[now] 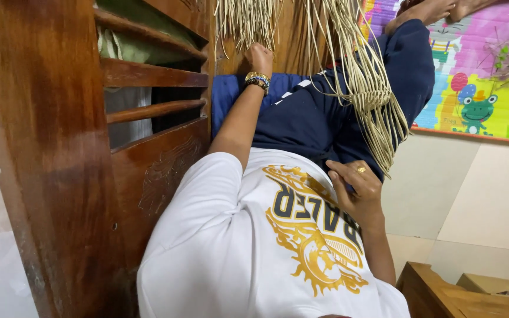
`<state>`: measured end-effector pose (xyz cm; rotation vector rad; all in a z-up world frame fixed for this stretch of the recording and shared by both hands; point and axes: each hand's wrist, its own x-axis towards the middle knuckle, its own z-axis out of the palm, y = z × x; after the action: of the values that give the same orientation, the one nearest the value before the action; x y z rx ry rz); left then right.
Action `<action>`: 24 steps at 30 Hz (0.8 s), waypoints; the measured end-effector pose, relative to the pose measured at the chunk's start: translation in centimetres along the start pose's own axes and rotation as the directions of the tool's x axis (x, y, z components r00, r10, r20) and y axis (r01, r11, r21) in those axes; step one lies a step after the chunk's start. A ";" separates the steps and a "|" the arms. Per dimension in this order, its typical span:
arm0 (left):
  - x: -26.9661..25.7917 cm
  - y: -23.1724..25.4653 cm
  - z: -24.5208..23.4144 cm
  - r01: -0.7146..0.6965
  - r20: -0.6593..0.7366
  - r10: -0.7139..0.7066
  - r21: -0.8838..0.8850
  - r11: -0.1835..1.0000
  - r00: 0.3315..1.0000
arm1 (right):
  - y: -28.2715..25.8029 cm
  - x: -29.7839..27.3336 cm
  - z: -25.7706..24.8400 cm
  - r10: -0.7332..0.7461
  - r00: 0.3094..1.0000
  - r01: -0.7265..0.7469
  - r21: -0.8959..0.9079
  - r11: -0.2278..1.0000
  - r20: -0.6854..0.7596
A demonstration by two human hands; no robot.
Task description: Weaving long strands of straw or dried plant material into a decorative or functional item.
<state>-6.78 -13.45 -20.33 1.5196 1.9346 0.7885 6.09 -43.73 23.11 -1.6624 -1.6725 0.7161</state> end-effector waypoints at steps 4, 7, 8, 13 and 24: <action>0.4 0.7 0.6 0.343 0.150 -0.315 -0.233 0.910 0.937 | 0.1 0.4 0.8 0.008 1.000 -0.008 -0.013 1.000 -0.019; 0.2 0.8 -0.8 0.234 0.133 -0.209 -0.215 0.948 0.969 | 0.2 0.4 0.8 0.037 0.999 -0.038 -0.026 0.999 -0.031; -0.7 1.2 -2.6 0.234 0.134 -0.209 -0.215 0.948 0.969 | 0.5 0.4 0.7 0.037 0.999 -0.038 -0.026 0.999 -0.031; -2.3 5.4 -10.9 0.597 0.553 -0.267 -0.589 0.545 0.789 | 1.8 0.5 0.9 0.087 0.994 -0.087 0.010 0.996 -0.060; -6.4 4.8 -14.2 -0.278 0.350 0.349 -0.240 0.930 0.869 | 3.2 4.6 2.2 -0.043 0.998 0.046 0.076 0.996 -0.052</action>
<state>-12.64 -20.37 -6.74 1.7475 1.3081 0.7081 6.50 -38.89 19.61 -1.5723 -1.6215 0.7028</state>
